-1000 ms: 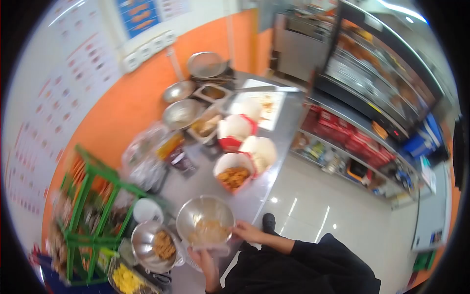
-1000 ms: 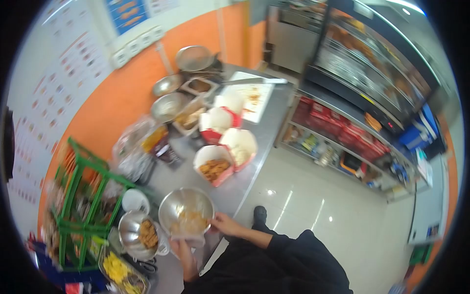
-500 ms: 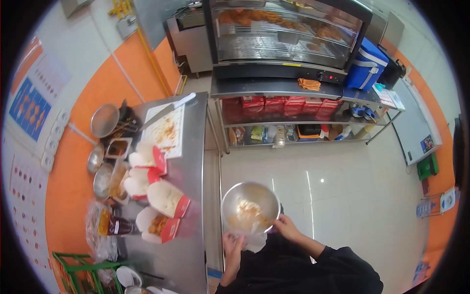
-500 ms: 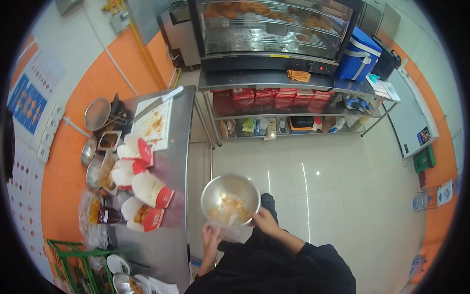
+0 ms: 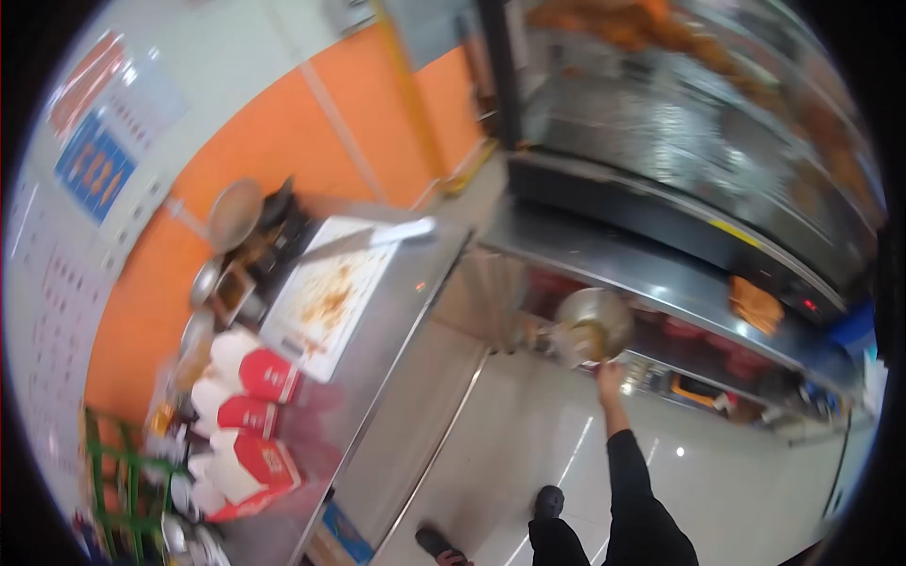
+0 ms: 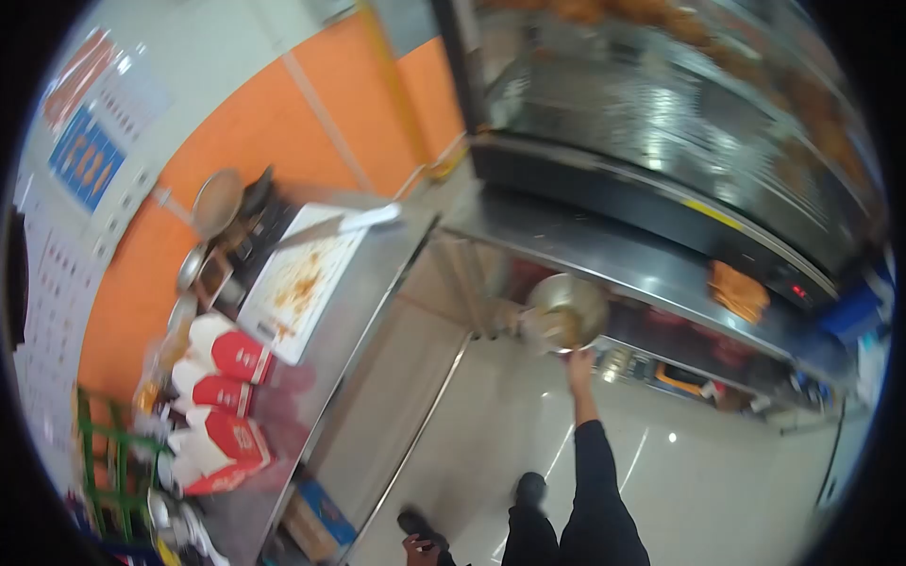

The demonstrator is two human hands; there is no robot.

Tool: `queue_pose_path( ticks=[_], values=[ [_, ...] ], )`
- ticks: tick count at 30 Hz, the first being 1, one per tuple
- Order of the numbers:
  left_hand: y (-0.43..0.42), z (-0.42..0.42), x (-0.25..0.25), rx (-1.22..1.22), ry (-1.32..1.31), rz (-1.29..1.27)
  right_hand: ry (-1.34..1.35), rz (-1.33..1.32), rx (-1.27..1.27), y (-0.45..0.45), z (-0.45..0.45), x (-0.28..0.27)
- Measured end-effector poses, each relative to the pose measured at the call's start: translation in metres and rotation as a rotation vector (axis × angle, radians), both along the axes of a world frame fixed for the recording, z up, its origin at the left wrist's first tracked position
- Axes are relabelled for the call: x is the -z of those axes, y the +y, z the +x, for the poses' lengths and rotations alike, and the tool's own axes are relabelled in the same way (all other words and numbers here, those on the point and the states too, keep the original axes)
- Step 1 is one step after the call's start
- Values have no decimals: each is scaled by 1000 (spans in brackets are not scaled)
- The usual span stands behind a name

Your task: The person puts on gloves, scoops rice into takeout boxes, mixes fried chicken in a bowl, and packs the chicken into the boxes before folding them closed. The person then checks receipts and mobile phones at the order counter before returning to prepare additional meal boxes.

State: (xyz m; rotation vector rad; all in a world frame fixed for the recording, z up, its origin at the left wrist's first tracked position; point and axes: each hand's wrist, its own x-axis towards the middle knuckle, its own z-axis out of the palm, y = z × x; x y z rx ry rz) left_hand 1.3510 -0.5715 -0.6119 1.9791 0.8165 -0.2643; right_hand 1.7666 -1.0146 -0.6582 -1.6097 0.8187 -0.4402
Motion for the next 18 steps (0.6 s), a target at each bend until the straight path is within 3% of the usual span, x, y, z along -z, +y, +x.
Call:
queue_pose_path(
  ticks=[1,2,4,7,9,11,13,15,17,18],
  values=[
    [3,-12,-5,-7,62,99,172,-330,-147,-32,18,35],
    [7,-26,-10,-8,104,171,-49,-88,-55,-22,32,23],
    [16,-59,-28,7,168,273,57,-76,-118,-49,56,67],
    [7,-96,-54,8,263,265,-206,571,182,-79,91,165],
    [-5,-87,-79,-84,454,55,-315,434,145,-80,92,159],
    [-10,-83,-93,-38,544,-77,-244,516,-11,-92,91,140],
    [-5,-96,-91,98,542,-114,-294,837,231,-73,76,105],
    [-9,-95,-104,185,463,-74,3,-395,-223,-80,41,162],
    [-2,-103,-113,186,458,-88,-329,1217,-378,-49,-1,153],
    [1,-110,-121,174,432,-70,-123,1231,-711,-5,-35,95]
  ],
)
